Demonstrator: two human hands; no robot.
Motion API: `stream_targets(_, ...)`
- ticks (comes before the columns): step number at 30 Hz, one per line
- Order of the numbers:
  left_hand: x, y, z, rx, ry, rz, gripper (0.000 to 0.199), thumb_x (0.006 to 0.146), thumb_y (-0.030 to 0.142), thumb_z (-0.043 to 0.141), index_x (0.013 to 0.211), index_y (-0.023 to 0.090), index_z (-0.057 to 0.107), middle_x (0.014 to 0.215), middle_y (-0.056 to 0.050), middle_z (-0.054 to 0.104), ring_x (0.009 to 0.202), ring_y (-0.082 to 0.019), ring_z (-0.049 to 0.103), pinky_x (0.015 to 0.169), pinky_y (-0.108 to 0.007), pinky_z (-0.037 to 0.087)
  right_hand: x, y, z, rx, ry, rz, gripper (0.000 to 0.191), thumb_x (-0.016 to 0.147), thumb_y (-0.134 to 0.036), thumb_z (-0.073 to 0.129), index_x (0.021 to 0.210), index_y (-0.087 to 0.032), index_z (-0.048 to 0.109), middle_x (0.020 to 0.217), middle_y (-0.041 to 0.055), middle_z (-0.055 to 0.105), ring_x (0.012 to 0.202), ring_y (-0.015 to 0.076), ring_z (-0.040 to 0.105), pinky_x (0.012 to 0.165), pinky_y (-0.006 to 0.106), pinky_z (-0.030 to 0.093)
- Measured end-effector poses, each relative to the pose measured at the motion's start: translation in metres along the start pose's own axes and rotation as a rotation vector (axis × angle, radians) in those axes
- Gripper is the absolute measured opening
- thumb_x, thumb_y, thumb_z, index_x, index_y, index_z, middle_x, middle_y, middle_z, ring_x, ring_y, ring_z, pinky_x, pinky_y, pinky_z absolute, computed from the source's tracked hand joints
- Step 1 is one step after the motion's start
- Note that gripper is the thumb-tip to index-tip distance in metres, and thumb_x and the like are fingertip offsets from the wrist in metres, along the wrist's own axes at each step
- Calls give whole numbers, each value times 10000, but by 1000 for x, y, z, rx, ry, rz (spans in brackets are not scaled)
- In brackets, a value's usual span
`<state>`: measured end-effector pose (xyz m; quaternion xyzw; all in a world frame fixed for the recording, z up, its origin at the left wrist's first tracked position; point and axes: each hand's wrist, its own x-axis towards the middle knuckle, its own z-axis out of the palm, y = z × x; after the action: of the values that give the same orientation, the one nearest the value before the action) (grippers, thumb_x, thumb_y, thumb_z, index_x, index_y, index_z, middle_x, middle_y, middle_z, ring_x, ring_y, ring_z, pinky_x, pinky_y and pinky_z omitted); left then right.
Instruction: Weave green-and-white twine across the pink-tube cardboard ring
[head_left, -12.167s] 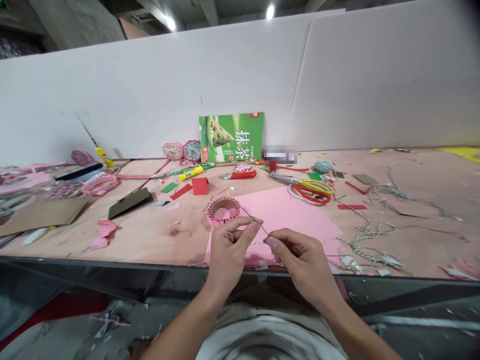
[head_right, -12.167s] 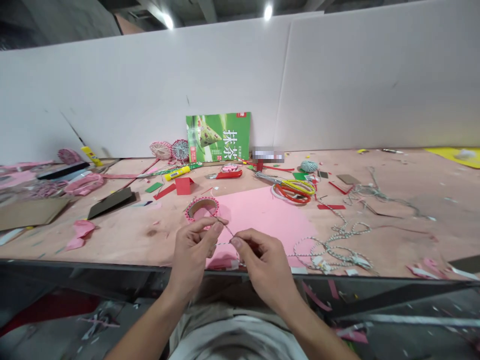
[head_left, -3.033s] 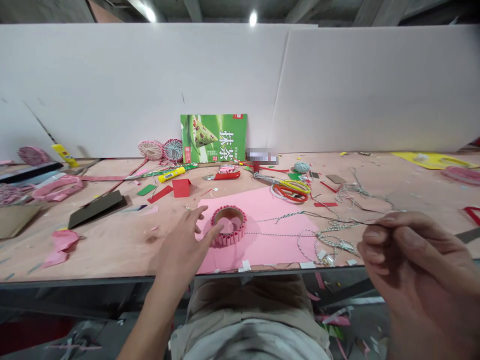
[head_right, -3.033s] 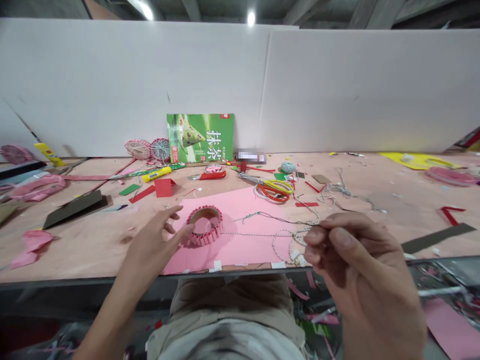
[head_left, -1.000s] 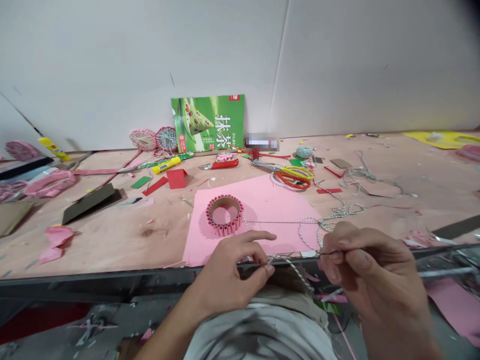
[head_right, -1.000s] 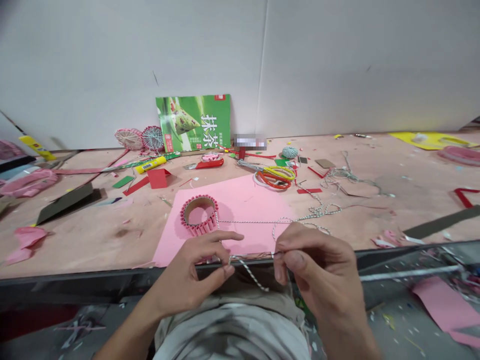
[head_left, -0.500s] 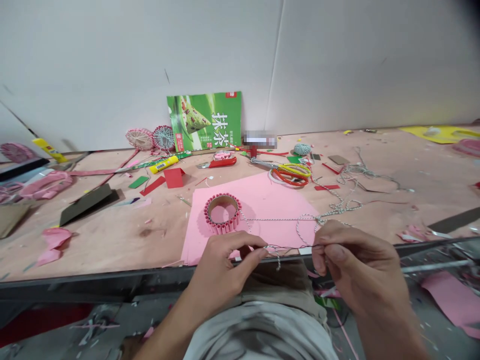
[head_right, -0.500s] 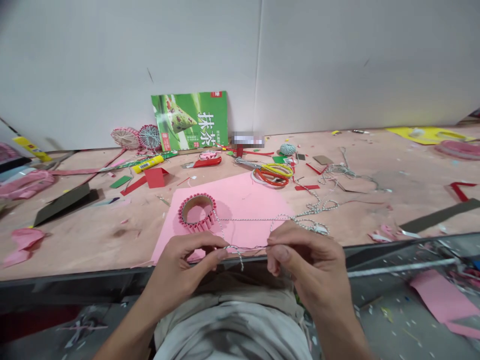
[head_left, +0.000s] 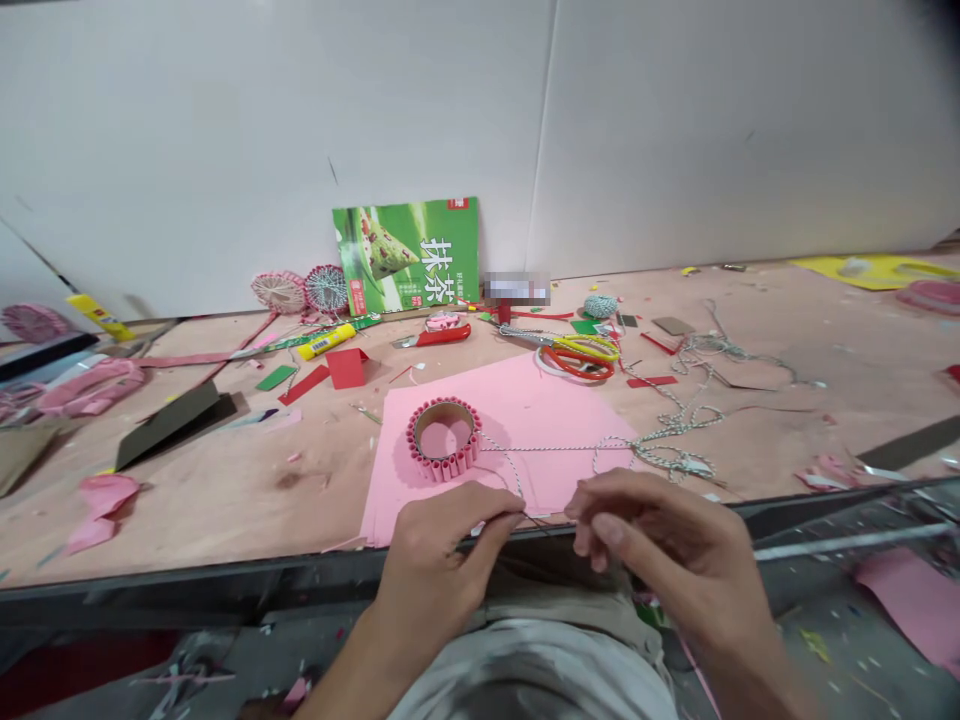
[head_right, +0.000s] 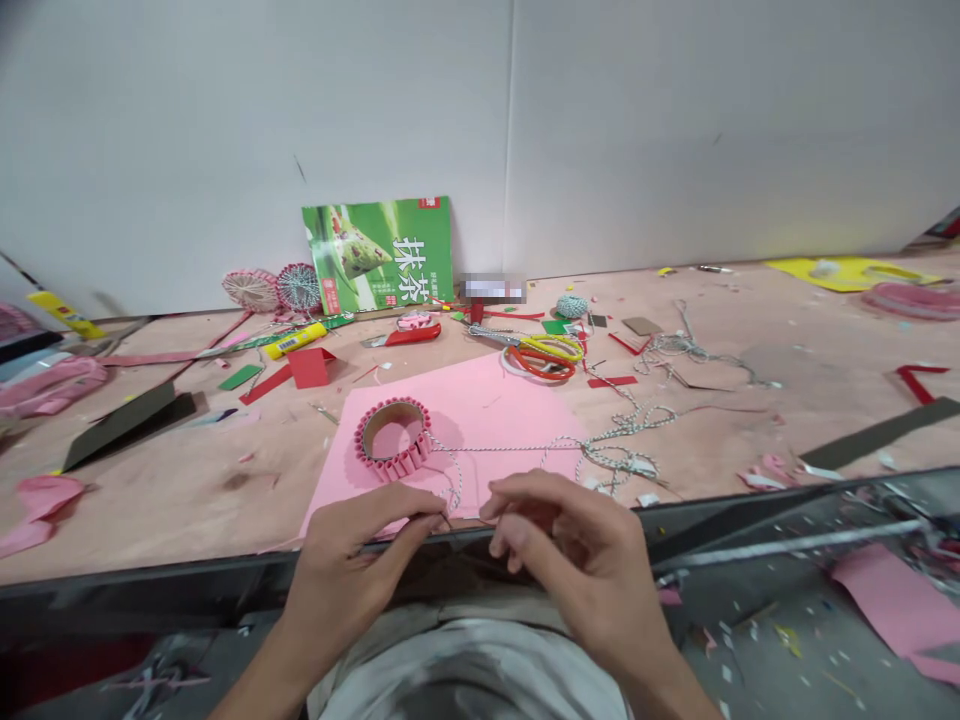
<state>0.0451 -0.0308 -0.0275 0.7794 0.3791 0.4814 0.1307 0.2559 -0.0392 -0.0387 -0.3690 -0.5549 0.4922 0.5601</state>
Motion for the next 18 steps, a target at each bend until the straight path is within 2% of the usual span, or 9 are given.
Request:
stream_targets(1, -2, 0, 0, 22, 28, 51, 164, 909, 17, 680, 960, 166, 727, 832, -5, 786, 748, -105, 745, 745, -159, 563, 0, 1, 4, 56, 16, 132, 154, 927, -348, 744, 968, -206, 787, 837, 62, 745, 617, 127, 670, 539, 217, 550)
stream_targets(3, -7, 0, 0, 52, 51, 149, 208, 915, -12, 653, 1033, 147, 717, 876, -40, 785, 782, -115, 744, 755, -170, 575, 0, 2, 13, 132, -28, 345, 357, 915, -500, 731, 856, -149, 756, 763, 64, 717, 530, 105, 613, 480, 204, 505)
stream_targets(5, -11, -1, 1, 70, 37, 226, 248, 920, -25, 634, 1098, 130, 711, 922, -72, 787, 817, -131, 744, 759, -190, 588, 1, 3, 22, 152, -93, 445, 467, 892, -589, 722, 850, -124, 742, 692, 50, 680, 466, 91, 562, 436, 200, 468)
stream_targets(10, -18, -6, 1, 138, -34, 372, 264, 968, 1, 536, 1140, 102, 708, 949, -111, 789, 872, -176, 753, 791, -260, 617, 8, 8, 33, 167, -111, 448, 465, 871, -605, 743, 870, -143, 689, 461, -61, 461, 348, 53, 373, 348, 167, 279)
stream_targets(14, -18, -5, -3, 189, -98, 457, 241, 986, 33, 516, 1138, 55, 701, 935, -133, 782, 844, -208, 752, 755, -308, 633, 11, 11, 33, 210, -139, 469, 436, 820, -565, 811, 848, -151, 679, 515, -76, 420, 398, 25, 300, 379, 166, 195)
stream_targets(18, -18, -1, -7, 256, -169, 527, 238, 1001, 64, 492, 1096, 41, 709, 919, -139, 796, 812, -215, 765, 716, -314, 652, 10, 9, 32, 235, -188, 456, 361, 767, -446, 889, 827, -145, 700, 654, -38, 498, 532, 31, 356, 458, 161, 246)
